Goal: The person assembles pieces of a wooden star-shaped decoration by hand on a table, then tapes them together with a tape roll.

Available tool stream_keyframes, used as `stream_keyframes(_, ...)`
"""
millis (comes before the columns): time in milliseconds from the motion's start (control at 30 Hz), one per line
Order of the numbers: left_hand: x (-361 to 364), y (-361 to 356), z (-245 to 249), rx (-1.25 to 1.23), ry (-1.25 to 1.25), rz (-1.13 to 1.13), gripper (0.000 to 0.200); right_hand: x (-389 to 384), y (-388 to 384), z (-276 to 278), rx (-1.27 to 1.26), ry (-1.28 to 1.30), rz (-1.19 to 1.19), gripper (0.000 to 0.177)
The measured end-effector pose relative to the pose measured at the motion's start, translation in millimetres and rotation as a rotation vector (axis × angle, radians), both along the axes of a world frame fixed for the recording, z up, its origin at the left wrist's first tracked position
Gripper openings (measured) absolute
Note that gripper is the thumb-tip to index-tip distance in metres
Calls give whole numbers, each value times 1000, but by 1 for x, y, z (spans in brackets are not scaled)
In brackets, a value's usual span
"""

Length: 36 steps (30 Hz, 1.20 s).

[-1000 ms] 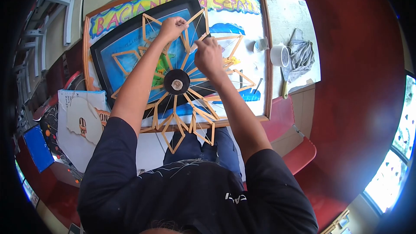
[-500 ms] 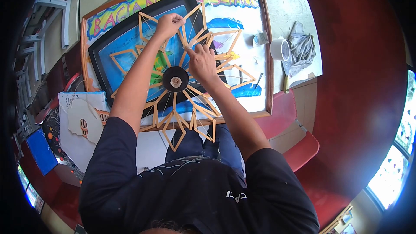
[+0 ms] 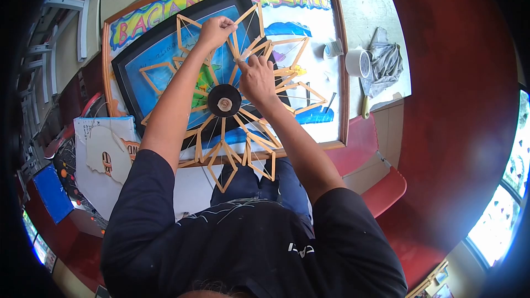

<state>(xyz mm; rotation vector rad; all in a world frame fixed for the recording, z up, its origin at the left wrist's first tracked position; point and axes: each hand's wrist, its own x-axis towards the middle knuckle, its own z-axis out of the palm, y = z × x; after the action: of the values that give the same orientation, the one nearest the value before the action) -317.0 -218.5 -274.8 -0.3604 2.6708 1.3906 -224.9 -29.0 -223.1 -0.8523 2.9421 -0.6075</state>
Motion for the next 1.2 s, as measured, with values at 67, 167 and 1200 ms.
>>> stream_keyframes(67, 1, 0, 0, 11, -5, -2, 26, 1, -1, -1, 3, -2, 7, 41)
stream_keyframes(167, 1, -2, 1, 22, 2, -6, 26, 1, -2, 0, 3, -18, -14, 42)
stream_keyframes(1200, -3, -4, -12, 63, 70, -14, 23, -4, -10, 11, 205, -80, 81, 41)
